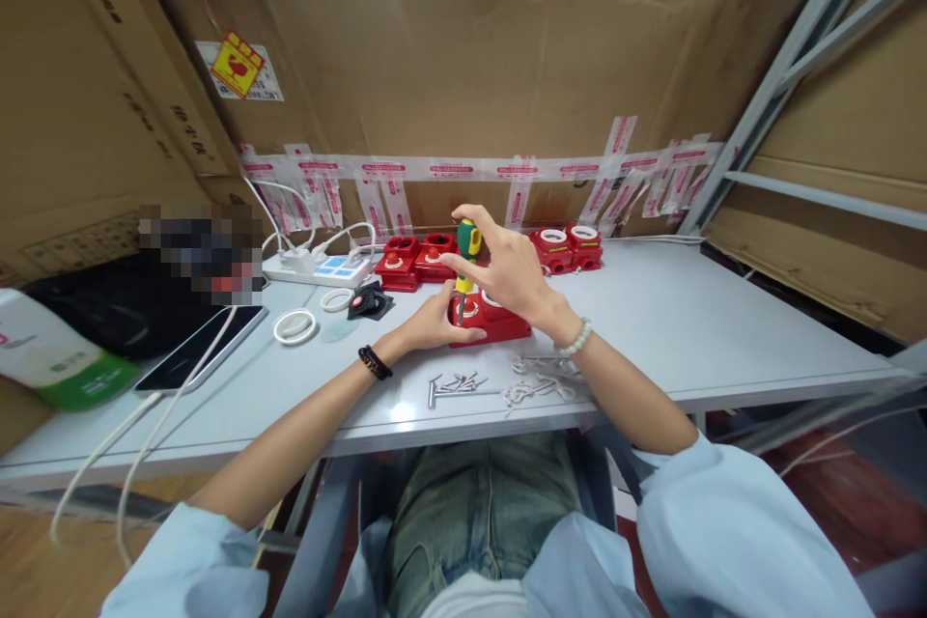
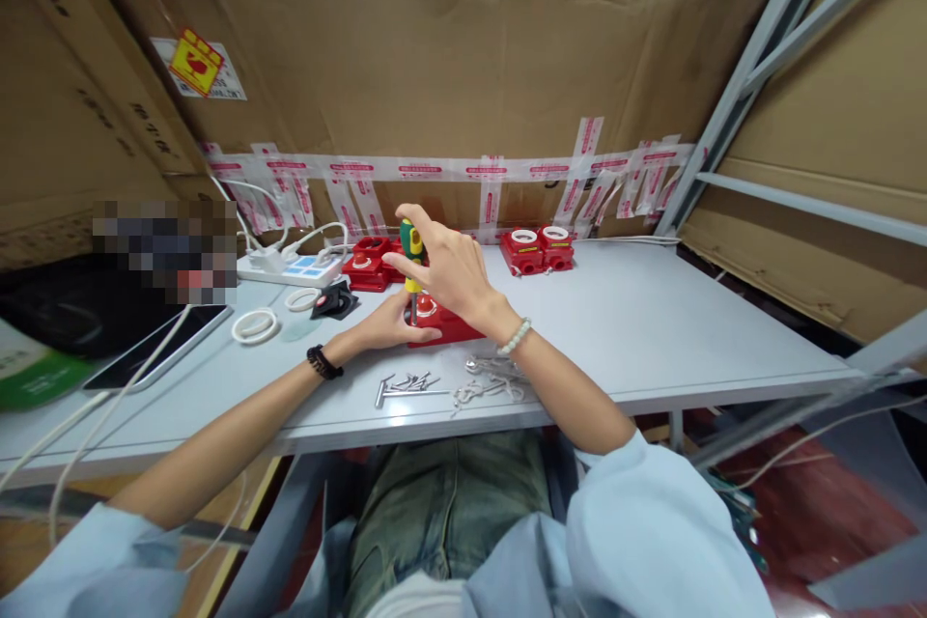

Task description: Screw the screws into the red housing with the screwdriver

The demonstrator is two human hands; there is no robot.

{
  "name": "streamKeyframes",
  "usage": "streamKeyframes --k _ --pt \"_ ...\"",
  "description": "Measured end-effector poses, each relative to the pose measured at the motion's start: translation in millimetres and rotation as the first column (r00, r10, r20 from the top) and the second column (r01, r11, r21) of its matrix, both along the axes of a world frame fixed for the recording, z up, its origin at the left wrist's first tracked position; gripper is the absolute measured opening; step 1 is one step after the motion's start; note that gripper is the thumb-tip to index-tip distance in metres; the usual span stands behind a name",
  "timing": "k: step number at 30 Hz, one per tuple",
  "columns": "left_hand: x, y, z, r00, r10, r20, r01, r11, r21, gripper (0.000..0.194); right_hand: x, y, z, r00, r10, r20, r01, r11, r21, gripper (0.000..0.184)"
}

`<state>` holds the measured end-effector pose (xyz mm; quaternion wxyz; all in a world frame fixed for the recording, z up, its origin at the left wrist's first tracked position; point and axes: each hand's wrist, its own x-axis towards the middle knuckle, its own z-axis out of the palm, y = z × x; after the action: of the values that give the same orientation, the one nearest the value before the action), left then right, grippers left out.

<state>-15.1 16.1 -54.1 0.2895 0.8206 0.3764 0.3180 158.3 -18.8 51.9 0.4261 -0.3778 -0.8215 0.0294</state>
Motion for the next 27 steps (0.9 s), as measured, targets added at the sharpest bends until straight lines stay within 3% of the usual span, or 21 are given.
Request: streamKeyframes --k 2,6,8,12,13,17,19,23,25,27 --pt "0.5 -0.7 1.0 1.0 0.002 -0.002 -0.002 1.0 -0.007 0.082 0.5 -0.4 0.5 0.999 0.045 0.014 -0.045 0.999 0.0 0.043" --pt "1.0 -2.0 2.1 0.999 -0.029 0.028 0.03 0.999 -0.035 0.076 4.6 -0.1 4.0 0.95 0.308 -0.043 -0.311 0.945 -0.098 0.044" --pt "0.5 -1.5 1.4 0.999 -0.029 0.026 0.029 0.999 -0.032 0.075 3.7 -0.1 3.9 0.968 0.248 -0.048 -0.251 0.964 -0.092 0.036" --pt "-0.4 -0.1 -0.4 1.0 -0.013 0.012 0.013 1.0 -0.005 0.081 0.9 0.1 1.6 1.0 -0.005 -0.012 0.005 1.0 -0.022 0.035" --pt "-0.4 -0.1 -0.3 1.0 -0.009 0.012 0.009 1.0 -0.005 0.082 1.9 0.5 1.6 1.0 0.015 -0.014 -0.015 0.999 -0.035 0.038" --pt "0.3 -1.6 1.2 1.0 -0.01 0.017 0.011 1.0 -0.025 0.08 8.9 2.7 3.5 0.958 0.276 -0.082 -0.285 0.949 -0.134 0.043" --pt "0.5 -1.7 1.5 0.999 -0.026 0.023 0.027 0.999 -0.03 0.078 9.4 2.7 3.7 0.958 0.272 -0.095 -0.282 0.953 -0.115 0.036" --pt "0.4 -0.7 0.7 0.999 -0.032 0.02 0.032 0.999 -0.009 0.078 5.7 1.7 1.7 0.995 0.086 -0.058 -0.089 0.994 -0.055 0.037" --pt "0.5 -0.8 0.7 0.999 -0.03 0.02 0.031 0.999 -0.012 0.076 6.5 2.6 1.7 0.989 0.143 -0.047 -0.146 0.985 -0.088 0.043" --pt "0.7 -1.5 1.3 0.999 -0.035 0.03 0.036 0.999 -0.022 0.075 8.6 4.4 2.3 0.951 0.299 -0.073 -0.307 0.939 -0.152 0.046"
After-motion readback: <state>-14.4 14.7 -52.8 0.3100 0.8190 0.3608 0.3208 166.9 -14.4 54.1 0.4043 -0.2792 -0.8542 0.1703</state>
